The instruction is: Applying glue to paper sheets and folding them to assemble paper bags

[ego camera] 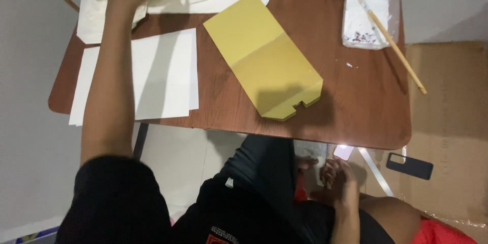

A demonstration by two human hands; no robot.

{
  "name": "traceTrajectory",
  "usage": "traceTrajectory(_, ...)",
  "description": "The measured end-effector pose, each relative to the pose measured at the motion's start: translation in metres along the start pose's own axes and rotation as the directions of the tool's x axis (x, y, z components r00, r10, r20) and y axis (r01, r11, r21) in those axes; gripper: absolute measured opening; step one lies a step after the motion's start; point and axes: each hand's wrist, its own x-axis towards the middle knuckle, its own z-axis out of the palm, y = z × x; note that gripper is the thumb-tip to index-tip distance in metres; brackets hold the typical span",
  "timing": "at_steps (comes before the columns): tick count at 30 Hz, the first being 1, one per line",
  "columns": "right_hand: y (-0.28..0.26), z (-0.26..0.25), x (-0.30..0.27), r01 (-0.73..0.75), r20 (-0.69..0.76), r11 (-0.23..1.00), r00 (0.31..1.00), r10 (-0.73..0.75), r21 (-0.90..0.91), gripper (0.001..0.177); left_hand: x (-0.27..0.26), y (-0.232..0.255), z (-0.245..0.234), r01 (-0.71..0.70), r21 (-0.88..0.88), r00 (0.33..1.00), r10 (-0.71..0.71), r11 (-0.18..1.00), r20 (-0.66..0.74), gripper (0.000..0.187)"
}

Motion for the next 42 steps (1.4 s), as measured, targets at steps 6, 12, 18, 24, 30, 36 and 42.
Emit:
traceTrajectory(6,-0.013,0.013,-0.018,-0.028,-0.209,0.985,0.978,-0.008,-0.172,0.034,-0.153,0.020,-0.056,-0.313,0.282,0.931,0.352,0.907,-0.099,0.021)
traceTrajectory(12,0.000,0.006,0.001,-0.088,-0.234,0.985,0.971,0.051,-0.152,0.027,-0.260,0.025,-0.078,0.045,0.248,0.999,-0.040,0.968,-0.026,0.031)
traceTrajectory(18,0.003,0.023,0.011,-0.072,-0.169,0.947,0.985,0.019,-0.313,0.041,-0.283,0.034,-0.079,-0.018,0.134,0.974,-0.014,0.991,0.228,0.082)
traceTrajectory(24,0.003,0.025,0.012,-0.005,-0.091,0.957,0.996,-0.023,-0.291,0.031,-0.263,0.033,-0.102,0.206,0.096,0.889,-0.227,0.974,0.398,0.051)
traceTrajectory(30,-0.015,0.048,-0.027,0.005,-0.188,0.924,0.979,-0.083,-0.383,0.033,-0.263,0.031,-0.106,0.319,0.191,0.795,-0.371,0.929,0.479,0.070)
traceTrajectory(36,-0.006,0.019,-0.030,0.084,-0.131,0.941,0.982,-0.133,-0.329,0.041,-0.265,0.030,-0.122,0.330,0.032,0.812,-0.301,0.943,0.499,0.039)
traceTrajectory(42,-0.005,-0.004,-0.031,0.182,-0.106,0.929,0.968,-0.226,-0.322,0.035,-0.273,-0.005,-0.118,0.397,-0.224,0.866,-0.282,0.890,0.413,0.014)
